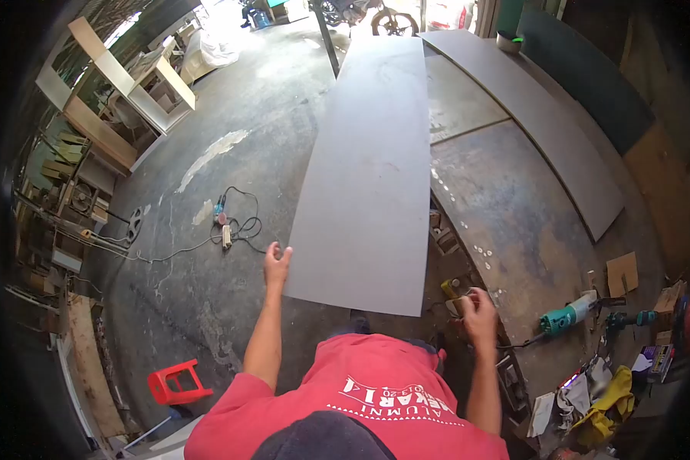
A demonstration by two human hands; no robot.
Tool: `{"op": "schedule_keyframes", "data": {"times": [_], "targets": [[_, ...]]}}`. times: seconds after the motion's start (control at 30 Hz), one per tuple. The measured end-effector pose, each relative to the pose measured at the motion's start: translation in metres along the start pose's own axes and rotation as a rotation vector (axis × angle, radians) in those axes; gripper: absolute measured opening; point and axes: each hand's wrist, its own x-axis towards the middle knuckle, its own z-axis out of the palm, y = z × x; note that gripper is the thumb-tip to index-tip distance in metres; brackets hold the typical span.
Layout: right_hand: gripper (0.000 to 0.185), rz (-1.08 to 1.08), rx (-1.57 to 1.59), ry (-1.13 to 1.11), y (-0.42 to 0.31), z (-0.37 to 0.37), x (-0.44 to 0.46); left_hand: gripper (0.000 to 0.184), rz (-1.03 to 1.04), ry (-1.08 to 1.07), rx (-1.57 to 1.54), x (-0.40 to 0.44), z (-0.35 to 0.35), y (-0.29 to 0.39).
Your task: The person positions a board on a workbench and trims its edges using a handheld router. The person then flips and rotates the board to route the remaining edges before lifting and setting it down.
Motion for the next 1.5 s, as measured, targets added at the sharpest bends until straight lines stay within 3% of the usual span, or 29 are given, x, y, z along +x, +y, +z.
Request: {"op": "schedule_keyframes", "data": {"times": [0.07, 0.17, 0.3, 0.7, 1.27, 1.4, 1.5], "targets": [[0.039, 0.073, 0.09, -0.017, 0.01, 0.072, 0.015, 0.052, -0.228, -0.324, -0.066, 0.018, 0.012, -0.012], [0.047, 0.219, 0.361, -0.022, 0.016, 0.141, 0.022, 0.043, -0.139, -0.546, -0.289, 0.026, 0.02, -0.02], [0.044, 0.308, 0.355, -0.116, 0.003, 0.148, 0.018, 0.042, -0.133, -0.536, -0.309, 0.022, 0.022, -0.022], [0.045, 0.298, 0.216, -0.172, -0.02, 0.111, 0.009, 0.047, -0.133, -0.505, -0.311, 0.0, -0.007, 0.007], [0.049, 0.39, 0.23, -0.193, 0.04, 0.116, 0.002, 0.047, -0.183, -0.53, -0.295, -0.04, 0.006, -0.013], [0.052, 0.359, 0.132, -0.196, 0.019, 0.098, 0.001, 0.048, -0.16, -0.383, -0.249, -0.049, 0.006, 0.003], [0.05, 0.262, 0.066, -0.139, -0.025, 0.057, 0.002, 0.048, -0.222, -0.423, -0.307, -0.056, -0.002, 0.04]]}}
